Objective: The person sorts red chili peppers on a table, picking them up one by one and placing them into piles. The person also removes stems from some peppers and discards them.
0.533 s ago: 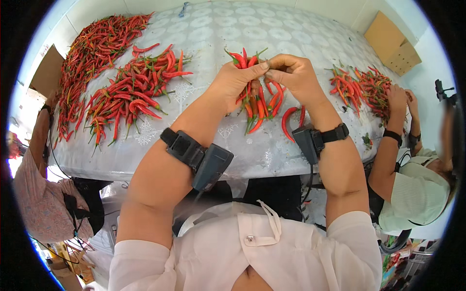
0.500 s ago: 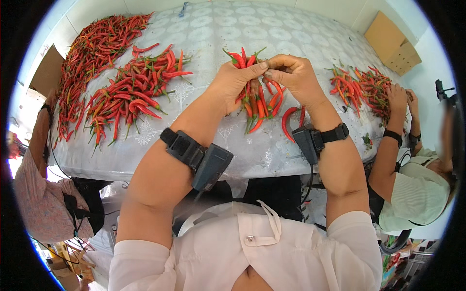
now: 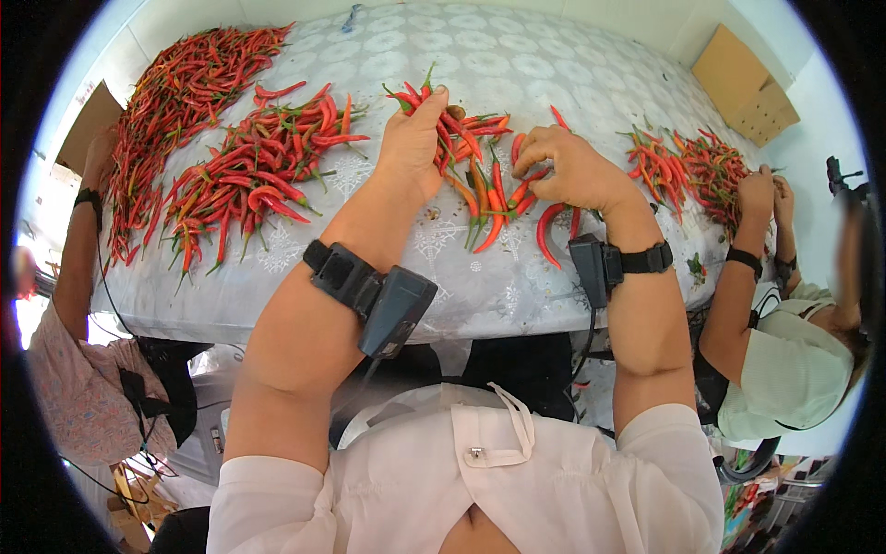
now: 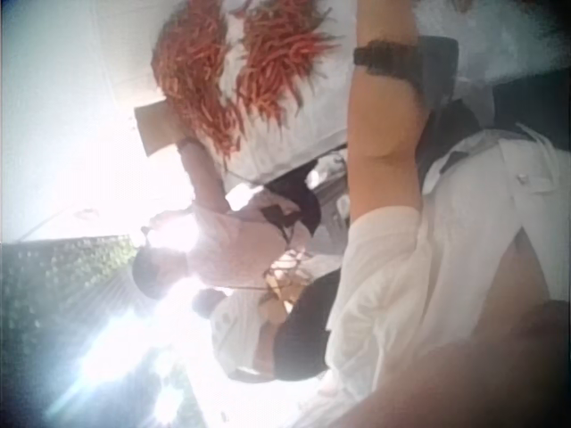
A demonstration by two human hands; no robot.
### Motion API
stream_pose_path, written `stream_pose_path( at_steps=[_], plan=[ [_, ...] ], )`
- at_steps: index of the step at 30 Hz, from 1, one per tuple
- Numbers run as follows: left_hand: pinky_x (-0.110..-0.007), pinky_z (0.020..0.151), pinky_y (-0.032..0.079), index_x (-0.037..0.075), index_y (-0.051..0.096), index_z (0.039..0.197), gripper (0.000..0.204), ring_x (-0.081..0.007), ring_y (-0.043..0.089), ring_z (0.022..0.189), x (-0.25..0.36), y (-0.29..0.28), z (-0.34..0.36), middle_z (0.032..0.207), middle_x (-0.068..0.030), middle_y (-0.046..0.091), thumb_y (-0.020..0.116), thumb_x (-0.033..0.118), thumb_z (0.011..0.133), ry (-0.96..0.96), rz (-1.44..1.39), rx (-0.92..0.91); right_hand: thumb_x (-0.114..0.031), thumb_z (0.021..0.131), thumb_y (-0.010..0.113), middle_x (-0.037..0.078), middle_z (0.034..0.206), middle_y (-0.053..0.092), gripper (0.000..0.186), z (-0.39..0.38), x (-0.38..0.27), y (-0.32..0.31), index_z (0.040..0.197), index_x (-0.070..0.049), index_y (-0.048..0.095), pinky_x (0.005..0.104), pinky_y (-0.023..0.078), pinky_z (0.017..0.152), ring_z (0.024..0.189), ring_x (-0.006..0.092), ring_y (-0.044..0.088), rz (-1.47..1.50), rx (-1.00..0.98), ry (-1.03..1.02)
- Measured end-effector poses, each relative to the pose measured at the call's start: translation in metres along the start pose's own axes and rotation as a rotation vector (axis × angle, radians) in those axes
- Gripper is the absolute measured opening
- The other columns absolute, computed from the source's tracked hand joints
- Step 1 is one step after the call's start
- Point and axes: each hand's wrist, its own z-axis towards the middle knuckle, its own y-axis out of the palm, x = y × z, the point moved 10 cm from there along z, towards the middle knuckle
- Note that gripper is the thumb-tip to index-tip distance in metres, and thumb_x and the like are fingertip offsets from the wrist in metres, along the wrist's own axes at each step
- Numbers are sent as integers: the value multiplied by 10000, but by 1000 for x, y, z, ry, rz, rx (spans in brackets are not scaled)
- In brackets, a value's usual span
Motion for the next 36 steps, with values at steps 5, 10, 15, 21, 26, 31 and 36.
stream_pose_path(
  at_steps=[5, 10, 15, 21, 26, 31, 36],
  plan=[
    [-340, 615, 535, 66, 552, 941, 182, -178, 594, 706, -4, 6, 0, 813, -54, 588, 614, 237, 944, -34, -166, -29, -77, 647, 701, 90, 941, 628, 191, 1, -2, 0, 836, -74, 724, 367, 474, 856, 963, 280, 574, -33, 31, -37],
    [-325, 599, 514, 57, 545, 921, 192, -150, 551, 636, -6, 9, 3, 722, -31, 546, 657, 212, 915, -58, -129, -132, -28, 657, 687, 74, 969, 607, 210, 2, 7, 0, 866, -41, 709, 327, 458, 825, 921, 232, 564, -52, 91, -19],
    [-286, 574, 475, 36, 574, 872, 171, -124, 515, 588, -7, 15, -1, 662, -15, 521, 714, 134, 864, -50, 40, -200, -75, 736, 698, 67, 875, 670, 173, -1, 22, -19, 901, -24, 687, 307, 496, 749, 831, 186, 626, 280, 195, 231],
    [-253, 563, 452, 38, 600, 898, 124, -106, 515, 590, -16, 38, -13, 696, -4, 546, 707, 83, 855, -133, 166, -350, -96, 834, 681, 40, 800, 651, 160, 0, 19, -27, 929, 32, 667, 237, 474, 665, 734, 73, 586, 745, 439, 99],
    [-258, 534, 428, 48, 601, 901, 100, -103, 517, 608, -13, 32, -14, 738, -10, 574, 683, 91, 864, -108, 87, -240, -150, 831, 695, 48, 816, 667, 208, 7, 25, -19, 963, 9, 671, 275, 487, 684, 755, 123, 609, 591, 409, 135],
    [-272, 534, 446, 49, 603, 884, 52, -121, 532, 595, -9, 13, 3, 747, -30, 596, 646, 72, 867, -74, -38, -179, -109, 801, 699, 90, 831, 673, 205, 11, 27, -8, 971, -4, 656, 297, 508, 684, 732, 157, 634, 44, 308, 219],
    [-291, 567, 485, 36, 607, 878, 65, -139, 560, 595, -6, 11, 2, 756, -49, 613, 658, 66, 854, -29, 48, -130, -73, 740, 695, 147, 878, 687, 229, 9, 34, -12, 961, -25, 657, 320, 514, 709, 763, 228, 669, -195, 313, 333]
  ],
)
